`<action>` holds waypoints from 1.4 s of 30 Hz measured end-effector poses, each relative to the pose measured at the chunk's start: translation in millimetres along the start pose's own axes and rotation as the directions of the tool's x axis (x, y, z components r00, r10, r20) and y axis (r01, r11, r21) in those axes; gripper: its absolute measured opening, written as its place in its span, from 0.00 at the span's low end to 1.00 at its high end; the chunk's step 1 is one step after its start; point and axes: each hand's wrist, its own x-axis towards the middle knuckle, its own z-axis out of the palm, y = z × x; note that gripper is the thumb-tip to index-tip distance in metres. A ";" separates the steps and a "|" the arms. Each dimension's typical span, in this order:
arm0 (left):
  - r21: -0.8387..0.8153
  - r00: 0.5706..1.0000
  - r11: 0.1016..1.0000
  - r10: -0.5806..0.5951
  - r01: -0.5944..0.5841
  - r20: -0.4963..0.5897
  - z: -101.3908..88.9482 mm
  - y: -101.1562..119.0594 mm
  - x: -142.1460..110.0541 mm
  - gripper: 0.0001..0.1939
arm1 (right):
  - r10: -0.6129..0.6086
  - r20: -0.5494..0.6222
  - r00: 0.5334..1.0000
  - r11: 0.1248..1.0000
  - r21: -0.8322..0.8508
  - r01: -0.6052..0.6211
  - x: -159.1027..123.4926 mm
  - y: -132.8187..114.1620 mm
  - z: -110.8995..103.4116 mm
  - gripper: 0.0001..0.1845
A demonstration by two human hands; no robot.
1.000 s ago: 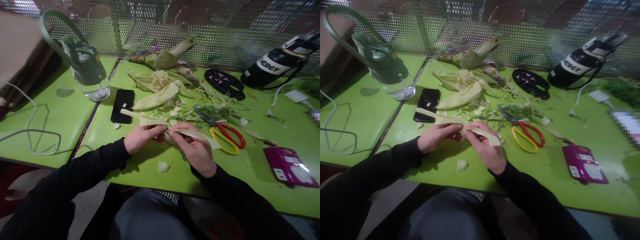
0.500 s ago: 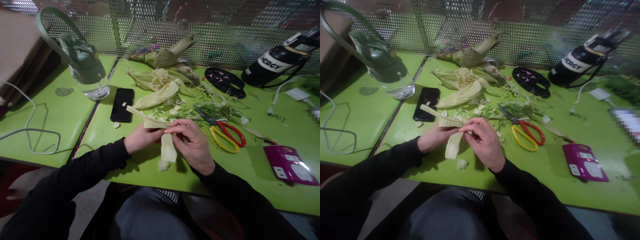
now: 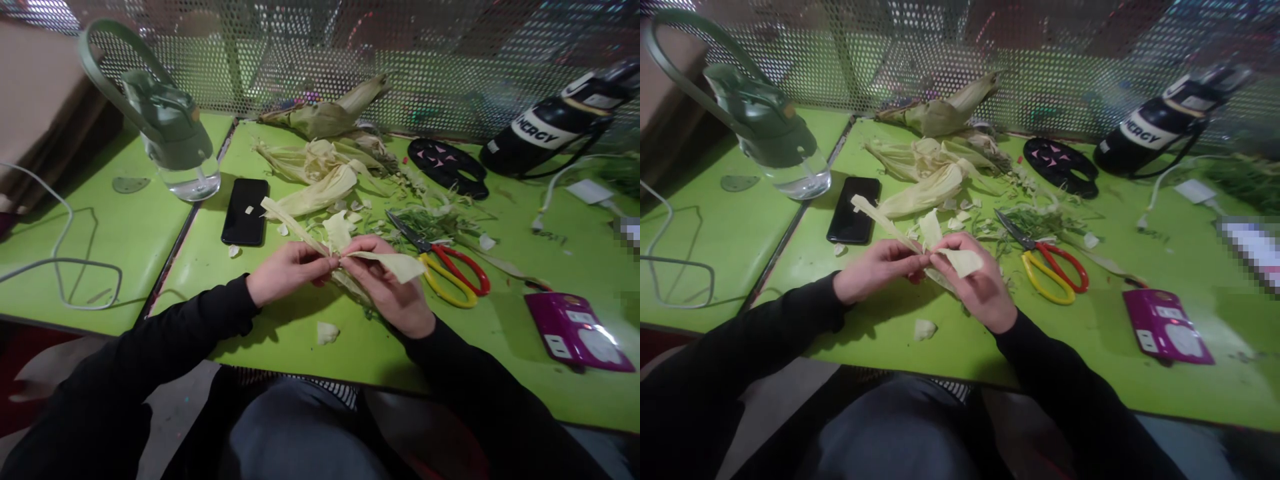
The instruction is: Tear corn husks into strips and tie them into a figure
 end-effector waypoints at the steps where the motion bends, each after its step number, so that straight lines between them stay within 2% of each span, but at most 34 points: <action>1: 0.005 1.000 1.000 0.013 -0.013 -0.007 1.0 0.3 -0.1 0.12 | 0.012 0.001 1.000 1.000 0.016 -0.012 0.2 0.0 -0.3 0.06; 6: 0.201 0.995 0.978 0.064 -0.047 -0.078 3.0 -1.0 -2.7 0.11 | -0.066 0.030 0.997 0.998 0.017 0.066 1.2 -1.9 -1.6 0.06; 8: 0.300 0.994 0.951 0.096 -0.074 -0.059 2.4 -1.1 -3.9 0.11 | -0.046 0.033 0.998 0.999 0.006 0.046 1.2 -2.4 -0.9 0.07; 10: 0.330 0.991 0.936 0.134 -0.123 -0.012 1.6 -1.5 -4.3 0.11 | 0.023 0.011 1.000 0.999 0.036 -0.024 0.4 -2.0 0.4 0.09; 13: 0.251 0.982 0.949 0.178 -0.189 0.068 1.5 -4.5 -3.1 0.12 | 0.137 -0.002 0.991 0.980 0.146 -0.135 -1.4 -0.7 2.5 0.15; 15: 0.199 0.980 0.961 0.178 -0.192 0.088 2.2 -7.1 -2.2 0.13 | 0.165 0.005 0.986 0.968 0.190 -0.163 -2.3 -0.5 3.4 0.16; 21: 0.139 0.993 0.984 0.103 -0.111 0.063 4.4 -8.3 -2.8 0.16 | 0.195 -0.010 0.981 0.957 0.220 -0.188 -0.8 -4.2 4.0 0.17; 29: 0.122 0.988 0.981 0.152 -0.150 -0.007 5.4 -6.1 -3.9 0.13 | 0.186 -0.034 0.982 0.956 0.236 -0.173 -1.2 -7.8 4.0 0.12; 35: 0.157 0.975 0.966 0.215 -0.204 -0.060 5.7 -0.6 -6.3 0.11 | 0.204 -0.035 0.978 0.971 0.136 -0.197 1.4 -11.5 -0.1 0.12; 39: 0.106 0.981 0.978 0.185 -0.179 -0.055 5.7 -1.7 -5.5 0.09 | 0.204 0.019 0.979 0.979 0.009 -0.204 2.6 -12.0 -3.3 0.16; 42: 0.044 0.989 0.989 0.144 -0.143 -0.027 5.8 -4.4 -4.8 0.10 | 0.175 0.066 0.982 0.985 -0.025 -0.173 3.6 -12.0 -3.4 0.19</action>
